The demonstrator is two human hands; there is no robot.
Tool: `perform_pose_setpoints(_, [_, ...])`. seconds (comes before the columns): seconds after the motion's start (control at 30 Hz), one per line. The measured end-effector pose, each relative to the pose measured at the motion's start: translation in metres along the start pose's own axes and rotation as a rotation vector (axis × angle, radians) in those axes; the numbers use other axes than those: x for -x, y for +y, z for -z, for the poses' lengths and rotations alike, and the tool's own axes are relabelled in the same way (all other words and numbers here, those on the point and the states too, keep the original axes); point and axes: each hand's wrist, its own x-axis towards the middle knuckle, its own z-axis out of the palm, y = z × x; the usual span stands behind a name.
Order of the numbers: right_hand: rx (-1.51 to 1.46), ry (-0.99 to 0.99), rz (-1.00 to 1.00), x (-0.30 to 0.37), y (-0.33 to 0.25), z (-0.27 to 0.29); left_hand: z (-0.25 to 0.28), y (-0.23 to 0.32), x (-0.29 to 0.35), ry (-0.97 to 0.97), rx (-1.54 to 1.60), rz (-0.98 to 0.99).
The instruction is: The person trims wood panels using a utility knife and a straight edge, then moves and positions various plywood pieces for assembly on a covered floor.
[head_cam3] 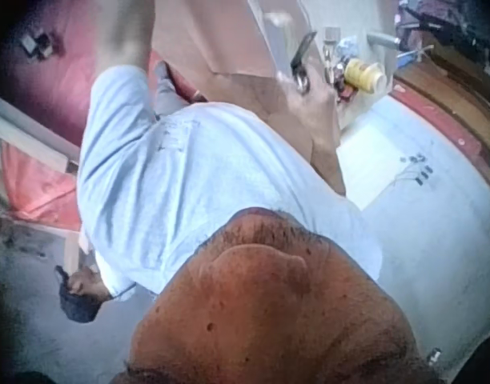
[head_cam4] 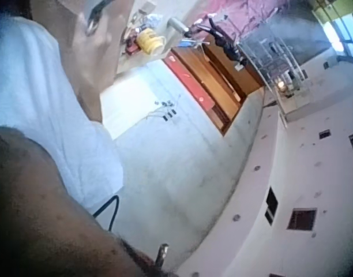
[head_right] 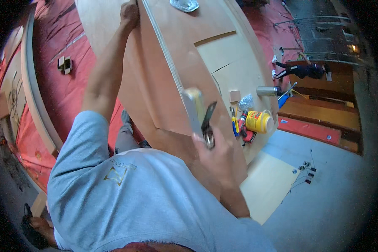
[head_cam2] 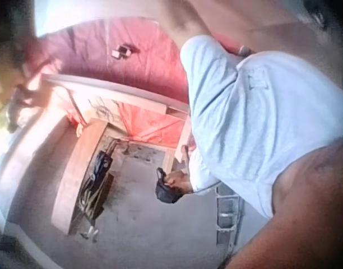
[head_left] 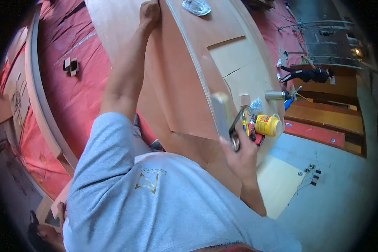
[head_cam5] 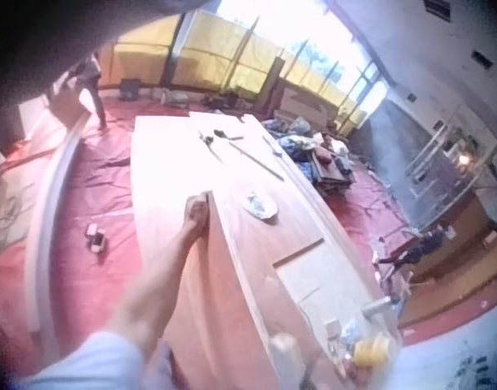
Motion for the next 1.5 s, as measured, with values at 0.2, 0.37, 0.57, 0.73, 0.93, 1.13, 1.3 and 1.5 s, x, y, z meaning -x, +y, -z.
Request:
perform_pose_setpoints(0.2, [0.428,0.125,0.271,-0.098,-0.040,-0.007,0.000,0.036,0.009,-0.090,-0.382,-0.116])
perform_pose_setpoints(0.37, [0.348,0.175,0.281,-0.218,-0.107,-0.035,-0.002,0.060,0.024,-0.061,-0.203,0.106])
perform_pose_setpoints(0.57, [0.394,0.178,0.440,-0.342,-0.183,-0.074,-0.001,0.078,0.029,-0.099,-0.249,0.181])
perform_pose_setpoints(0.73, [0.458,0.178,0.375,-0.389,-0.209,-0.089,0.002,0.080,0.031,-0.139,-0.240,0.226])
perform_pose_setpoints(0.93, [0.470,0.251,0.412,-0.390,-0.208,-0.086,-0.007,0.065,0.025,-0.144,-0.261,0.123])
perform_pose_setpoints(1.13, [0.435,0.030,0.275,-0.372,-0.200,-0.081,-0.006,0.069,0.029,-0.119,-0.276,0.093])
perform_pose_setpoints(1.3, [0.460,0.086,0.360,-0.375,-0.205,-0.080,-0.005,0.073,0.033,-0.141,-0.283,0.174])
perform_pose_setpoints(1.5, [0.543,0.076,0.364,-0.384,-0.210,-0.081,-0.009,0.051,0.024,-0.139,-0.294,0.159])
